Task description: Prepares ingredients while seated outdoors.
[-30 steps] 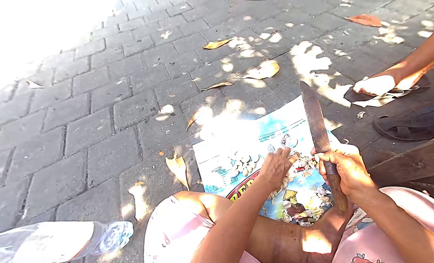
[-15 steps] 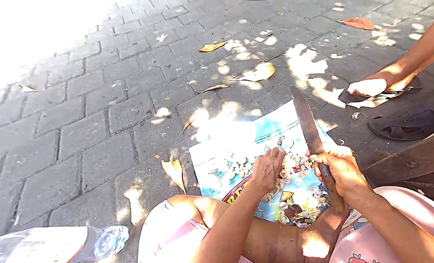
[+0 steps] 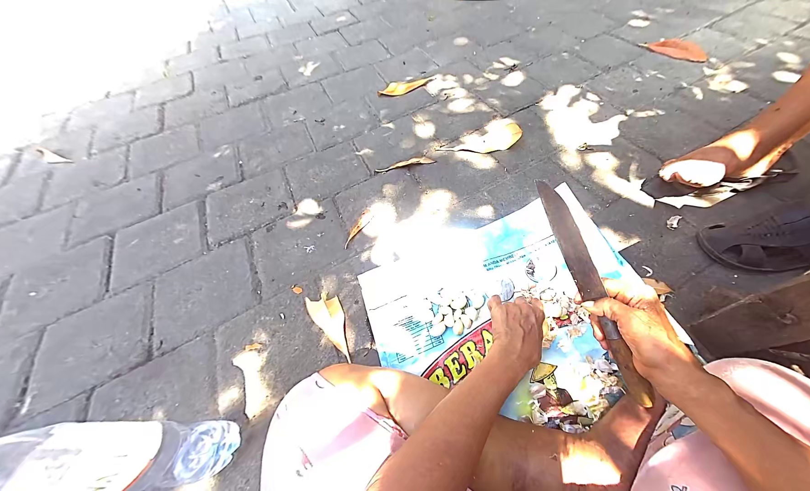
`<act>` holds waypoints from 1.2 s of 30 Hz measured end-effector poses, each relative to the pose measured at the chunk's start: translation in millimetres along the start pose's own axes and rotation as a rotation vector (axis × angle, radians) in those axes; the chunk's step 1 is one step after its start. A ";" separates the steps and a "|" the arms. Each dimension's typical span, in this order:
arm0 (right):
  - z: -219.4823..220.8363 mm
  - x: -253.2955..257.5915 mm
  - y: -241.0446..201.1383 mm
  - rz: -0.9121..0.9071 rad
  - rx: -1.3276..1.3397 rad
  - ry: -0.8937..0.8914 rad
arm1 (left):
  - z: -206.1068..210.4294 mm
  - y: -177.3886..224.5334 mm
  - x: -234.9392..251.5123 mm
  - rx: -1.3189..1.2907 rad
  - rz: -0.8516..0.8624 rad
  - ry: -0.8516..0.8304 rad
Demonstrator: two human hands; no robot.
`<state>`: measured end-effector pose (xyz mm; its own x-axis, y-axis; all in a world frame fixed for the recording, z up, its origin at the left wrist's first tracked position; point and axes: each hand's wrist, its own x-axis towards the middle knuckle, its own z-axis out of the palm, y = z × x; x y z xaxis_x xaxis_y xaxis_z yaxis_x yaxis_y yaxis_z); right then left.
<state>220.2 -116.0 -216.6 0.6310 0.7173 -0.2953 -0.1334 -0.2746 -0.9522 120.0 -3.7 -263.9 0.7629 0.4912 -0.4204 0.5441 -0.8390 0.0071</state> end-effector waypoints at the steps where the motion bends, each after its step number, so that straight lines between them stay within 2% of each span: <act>1: 0.4 1.1 1.0 0.009 -0.011 -0.002 | -0.1 -0.3 0.1 -0.010 -0.003 0.000; 6: 0.3 4.3 3.9 0.022 -0.049 -0.013 | -0.6 -5.9 1.7 -0.071 -0.003 -0.006; 15: -3.6 -0.7 0.4 -0.008 -0.059 -0.019 | -1.8 -3.9 -6.5 -0.063 0.072 0.180; 19: -3.4 -2.1 -0.9 -0.026 -0.083 -0.040 | 2.3 2.0 -4.2 0.021 0.108 0.130; 24: -2.5 -0.1 0.4 -0.016 -0.098 -0.055 | 12.4 -5.5 2.9 -0.016 0.163 0.210; 31: -3.2 -3.0 -2.5 0.019 -0.072 -0.018 | 16.0 -5.2 0.5 -0.109 0.147 0.203; 36: -3.0 -1.6 -0.7 -0.004 -0.106 -0.028 | 14.3 2.2 1.1 -0.072 0.088 0.146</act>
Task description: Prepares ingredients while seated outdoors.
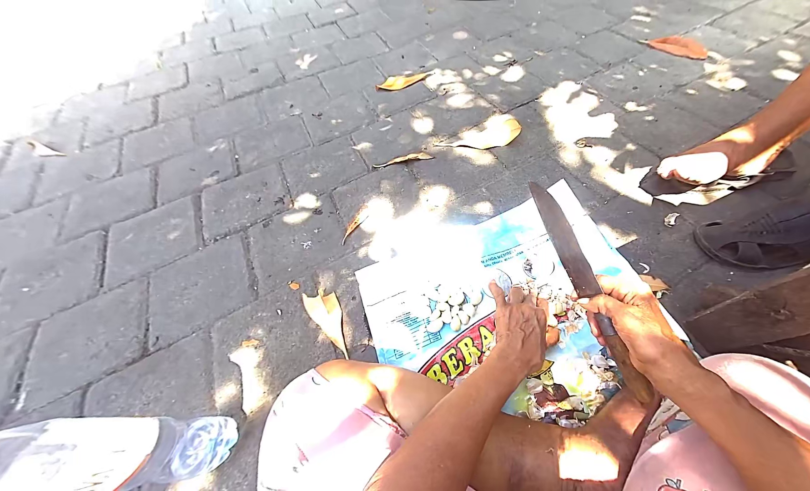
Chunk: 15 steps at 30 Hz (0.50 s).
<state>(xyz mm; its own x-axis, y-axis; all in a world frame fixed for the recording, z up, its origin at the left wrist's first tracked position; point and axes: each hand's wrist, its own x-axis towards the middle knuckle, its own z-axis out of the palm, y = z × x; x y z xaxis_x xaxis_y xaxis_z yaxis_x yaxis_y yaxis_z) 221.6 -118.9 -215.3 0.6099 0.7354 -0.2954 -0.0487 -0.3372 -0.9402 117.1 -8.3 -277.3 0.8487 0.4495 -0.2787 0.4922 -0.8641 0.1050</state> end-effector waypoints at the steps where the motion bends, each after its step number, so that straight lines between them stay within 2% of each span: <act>1: 0.1 0.2 0.0 -0.005 -0.011 -0.006 | 0.7 0.6 0.0 0.005 -0.003 0.002; 5: 0.9 0.3 0.3 0.003 -0.030 -0.007 | 3.3 -2.2 -0.3 -0.011 0.043 0.046; 8: -0.4 0.1 1.3 -0.010 -0.029 -0.014 | 1.4 -10.6 -0.3 -0.140 0.065 0.091; 12: -1.3 -1.8 -2.4 0.012 0.002 0.009 | -3.4 -23.0 1.7 -0.325 0.014 0.159; 15: -2.6 -2.7 -3.4 0.000 0.003 -0.005 | -10.4 -27.6 -1.8 -0.374 -0.042 0.136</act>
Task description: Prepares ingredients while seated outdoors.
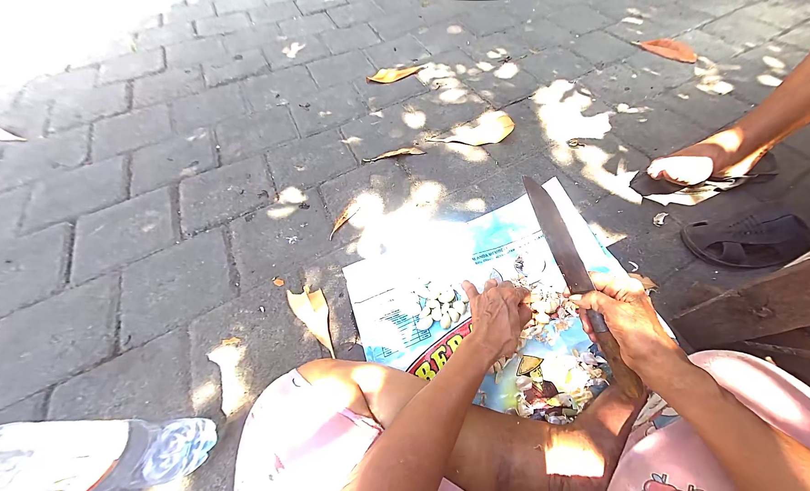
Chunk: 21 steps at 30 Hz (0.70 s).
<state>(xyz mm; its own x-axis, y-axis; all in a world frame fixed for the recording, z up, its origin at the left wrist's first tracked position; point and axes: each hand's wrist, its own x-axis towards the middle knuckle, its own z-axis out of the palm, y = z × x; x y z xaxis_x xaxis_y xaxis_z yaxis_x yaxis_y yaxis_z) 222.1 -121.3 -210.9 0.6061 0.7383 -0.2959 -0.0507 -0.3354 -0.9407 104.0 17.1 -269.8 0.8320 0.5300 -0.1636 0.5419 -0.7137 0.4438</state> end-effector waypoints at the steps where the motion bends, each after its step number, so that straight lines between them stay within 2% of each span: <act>1: -0.3 0.1 1.0 -0.014 0.003 -0.005 | -1.4 0.1 -0.8 0.010 -0.009 -0.010; 4: -0.8 0.2 3.7 -0.039 0.009 -0.017 | 0.9 5.3 -6.2 0.049 0.049 0.012; 6: -0.2 0.0 3.8 -0.047 0.005 -0.019 | 10.2 7.8 -9.8 0.129 0.190 0.112; 8: -0.1 0.0 3.7 -0.039 0.012 -0.024 | 19.8 8.5 -8.0 0.295 0.338 0.142; 10: -0.5 0.2 3.0 -0.025 0.016 -0.028 | 23.3 12.3 -5.4 0.468 0.394 0.052; 12: -0.2 -0.2 2.4 -0.007 0.007 -0.021 | 26.2 13.4 -2.3 0.535 0.392 -0.030; 16: 0.4 0.3 4.3 -0.002 -0.008 -0.022 | 23.5 10.0 -2.0 0.466 0.365 -0.004; 21: 0.5 3.5 4.7 -0.041 -0.012 -0.041 | 17.1 2.3 -3.7 0.197 0.319 0.101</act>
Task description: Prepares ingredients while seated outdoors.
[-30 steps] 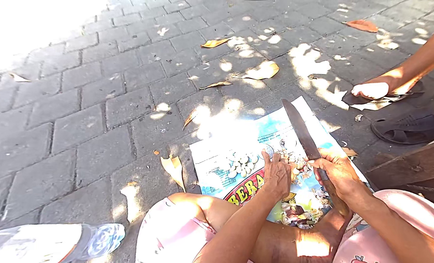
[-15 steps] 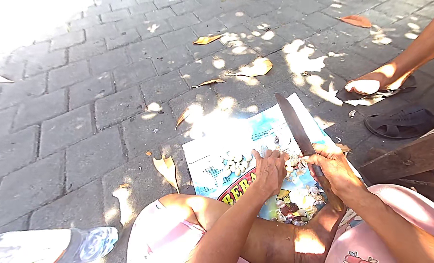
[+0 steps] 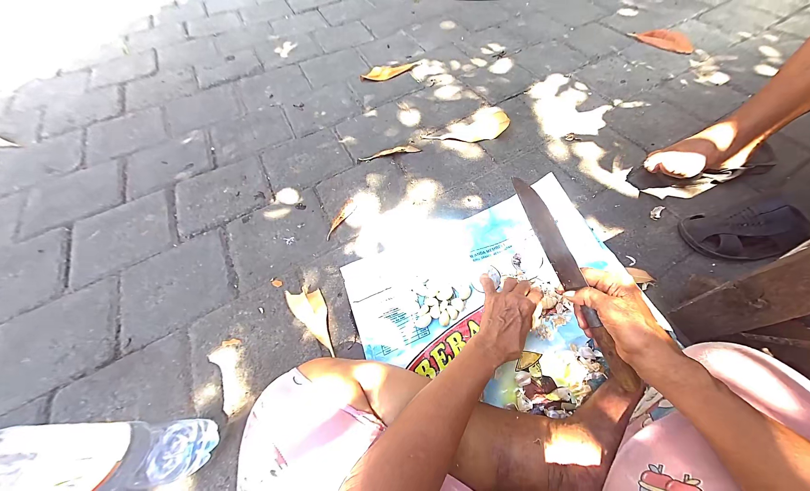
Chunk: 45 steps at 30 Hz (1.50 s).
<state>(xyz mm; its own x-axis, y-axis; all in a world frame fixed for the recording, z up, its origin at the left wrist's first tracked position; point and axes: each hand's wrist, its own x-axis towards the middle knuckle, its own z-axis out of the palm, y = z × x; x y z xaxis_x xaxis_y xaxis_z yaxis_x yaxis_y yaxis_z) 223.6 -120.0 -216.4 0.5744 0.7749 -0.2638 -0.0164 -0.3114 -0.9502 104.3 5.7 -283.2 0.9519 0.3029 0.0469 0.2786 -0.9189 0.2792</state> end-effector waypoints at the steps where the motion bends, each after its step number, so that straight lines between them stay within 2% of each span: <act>1: 1.2 3.6 0.1 0.006 0.022 0.021 | 0.3 -2.6 1.5 -0.068 -0.024 0.020; 5: 2.3 6.7 -1.1 0.019 0.049 0.051 | -11.5 -7.7 0.6 -0.361 -0.114 0.119; 9: 2.3 4.6 -1.4 -0.039 0.110 0.044 | -22.7 -8.0 -2.2 -0.638 -0.105 0.242; 12: 1.7 2.8 -1.6 -0.073 0.151 0.044 | -31.0 -2.7 -5.1 -0.830 -0.111 0.265; 15: 1.1 1.2 -1.6 -0.101 0.154 0.030 | -40.7 6.7 -9.2 -1.011 -0.104 0.218; 22: 1.0 4.3 6.6 -0.190 0.029 -0.026 | -37.0 20.1 -9.5 -0.851 0.095 0.300; 26: 0.7 0.7 8.9 -0.275 -0.087 -0.056 | -36.2 21.4 -10.6 -0.863 0.079 0.358; 30: 3.2 -5.5 7.4 -0.259 -0.087 -0.049 | -34.9 21.9 -11.9 -0.868 0.049 0.393; 36: 1.9 -9.8 0.4 -0.248 -0.007 -0.005 | -39.9 19.5 -13.9 -1.032 -0.041 0.346; 42: 5.3 -3.3 6.8 -0.266 -0.016 -0.017 | -36.4 20.7 -13.3 -1.032 -0.004 0.326; 45: 6.6 0.1 9.7 -0.282 -0.010 -0.027 | -38.7 23.6 -14.5 -1.141 -0.098 0.258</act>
<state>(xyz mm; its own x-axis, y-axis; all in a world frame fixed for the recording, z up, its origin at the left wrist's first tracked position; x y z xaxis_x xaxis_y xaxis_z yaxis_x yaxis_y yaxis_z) 218.0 -119.3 -226.7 0.5328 0.8462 0.0067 0.1494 -0.0863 -0.9850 92.1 -10.6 -240.1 0.8422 0.5223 0.1337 -0.0511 -0.1695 0.9842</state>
